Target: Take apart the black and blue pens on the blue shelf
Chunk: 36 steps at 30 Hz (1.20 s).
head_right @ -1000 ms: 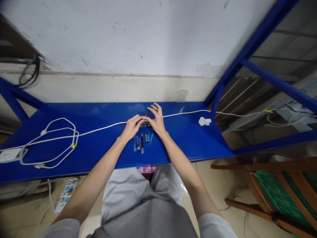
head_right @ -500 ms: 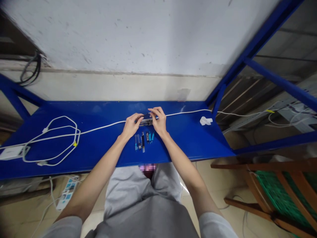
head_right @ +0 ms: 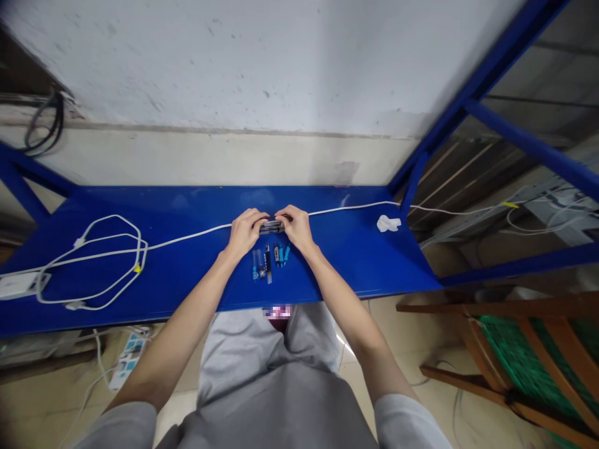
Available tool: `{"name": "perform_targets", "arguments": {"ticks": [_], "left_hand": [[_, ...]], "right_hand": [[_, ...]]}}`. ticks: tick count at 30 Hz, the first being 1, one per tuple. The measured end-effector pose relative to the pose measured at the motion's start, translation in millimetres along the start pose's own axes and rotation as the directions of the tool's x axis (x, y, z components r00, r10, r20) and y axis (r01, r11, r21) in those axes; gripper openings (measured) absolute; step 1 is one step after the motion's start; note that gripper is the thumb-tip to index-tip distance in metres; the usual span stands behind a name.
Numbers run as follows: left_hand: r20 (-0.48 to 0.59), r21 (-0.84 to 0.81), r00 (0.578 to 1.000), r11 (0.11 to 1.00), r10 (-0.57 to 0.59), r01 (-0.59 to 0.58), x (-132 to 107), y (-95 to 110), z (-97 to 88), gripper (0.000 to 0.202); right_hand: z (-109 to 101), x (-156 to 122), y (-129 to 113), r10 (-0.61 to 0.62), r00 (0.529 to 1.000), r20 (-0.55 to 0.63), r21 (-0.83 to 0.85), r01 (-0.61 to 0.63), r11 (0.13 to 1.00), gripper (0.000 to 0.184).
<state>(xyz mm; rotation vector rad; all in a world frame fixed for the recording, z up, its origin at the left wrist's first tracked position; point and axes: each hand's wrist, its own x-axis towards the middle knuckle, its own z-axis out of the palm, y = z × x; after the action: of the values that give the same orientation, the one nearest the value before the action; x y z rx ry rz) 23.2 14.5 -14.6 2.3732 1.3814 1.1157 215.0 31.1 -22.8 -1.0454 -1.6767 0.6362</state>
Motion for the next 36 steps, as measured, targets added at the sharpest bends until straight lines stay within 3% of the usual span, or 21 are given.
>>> {"name": "perform_targets", "arguments": {"ticks": [14, 21, 36], "left_hand": [[-0.006, -0.025, 0.999, 0.999, 0.045, -0.045, 0, 3, -0.8, 0.031], [0.029, 0.018, 0.998, 0.998, 0.061, -0.061, 0, 9, -1.4, 0.03], [0.037, 0.043, 0.999, 0.999, -0.008, 0.006, -2, 14, -3.8, 0.03]], "right_hand": [[-1, 0, -10, 0.05, 0.999, 0.021, -0.056, -0.048, 0.997, 0.06], [-1, 0, -17, 0.0, 0.998, 0.06, -0.034, 0.002, 0.999, 0.06], [0, -1, -20, 0.019, 0.995, 0.096, -0.024, -0.017, 1.0, 0.058]]}}
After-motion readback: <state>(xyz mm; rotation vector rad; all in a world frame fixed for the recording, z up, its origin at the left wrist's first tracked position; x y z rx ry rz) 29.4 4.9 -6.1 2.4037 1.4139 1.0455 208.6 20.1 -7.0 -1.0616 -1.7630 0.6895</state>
